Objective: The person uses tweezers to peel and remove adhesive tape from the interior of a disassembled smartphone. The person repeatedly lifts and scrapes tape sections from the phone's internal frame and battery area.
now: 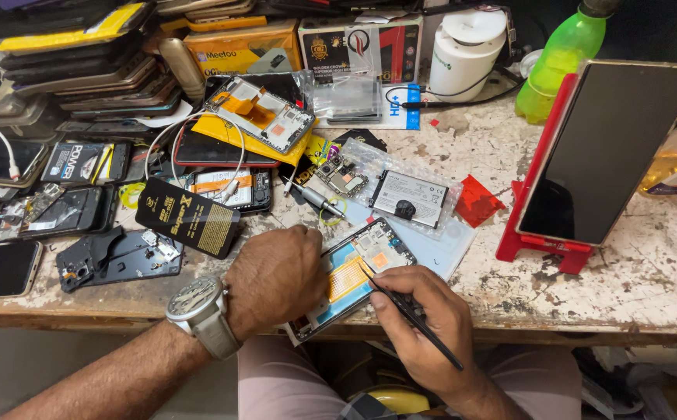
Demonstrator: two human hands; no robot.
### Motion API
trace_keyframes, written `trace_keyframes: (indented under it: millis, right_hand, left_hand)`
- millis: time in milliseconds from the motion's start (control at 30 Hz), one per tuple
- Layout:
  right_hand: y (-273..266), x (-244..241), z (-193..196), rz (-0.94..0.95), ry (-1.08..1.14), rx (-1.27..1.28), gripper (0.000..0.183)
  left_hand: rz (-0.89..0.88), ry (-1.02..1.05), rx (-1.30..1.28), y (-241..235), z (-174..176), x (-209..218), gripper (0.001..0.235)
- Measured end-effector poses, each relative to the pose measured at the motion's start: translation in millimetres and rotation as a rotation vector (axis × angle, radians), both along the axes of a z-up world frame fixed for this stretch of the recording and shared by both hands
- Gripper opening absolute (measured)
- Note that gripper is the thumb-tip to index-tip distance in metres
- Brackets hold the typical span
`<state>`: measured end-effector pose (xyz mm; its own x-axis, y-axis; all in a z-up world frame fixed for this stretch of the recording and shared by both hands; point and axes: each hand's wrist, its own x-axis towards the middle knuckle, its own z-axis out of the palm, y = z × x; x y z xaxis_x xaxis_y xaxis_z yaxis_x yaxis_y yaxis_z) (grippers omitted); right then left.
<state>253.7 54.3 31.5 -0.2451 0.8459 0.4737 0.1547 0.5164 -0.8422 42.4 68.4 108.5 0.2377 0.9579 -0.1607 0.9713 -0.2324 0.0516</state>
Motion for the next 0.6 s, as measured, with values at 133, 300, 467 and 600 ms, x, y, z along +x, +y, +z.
trace_keyframes:
  millis: [133,300,467,600]
  right_hand:
    - [0,-2,1,-0.004,-0.018,-0.001,0.016]
    - [-2,-4,5,0.006,-0.061,0.035,0.017]
    - [-2,-5,6,0.001,-0.074,0.064,0.017]
    - [-2,-5,5,-0.014,-0.079,0.063,0.018]
  left_hand:
    - [0.124,-0.055,-0.088,-2,-1,0,0.03]
    - [0.096,-0.084,-0.049,-5,-3,-2,0.031]
    - [0.171,-0.199,0.079,-11,-3,-7,0.026]
    - [0.259,-0.431,0.208,-26,3,-23,0.02]
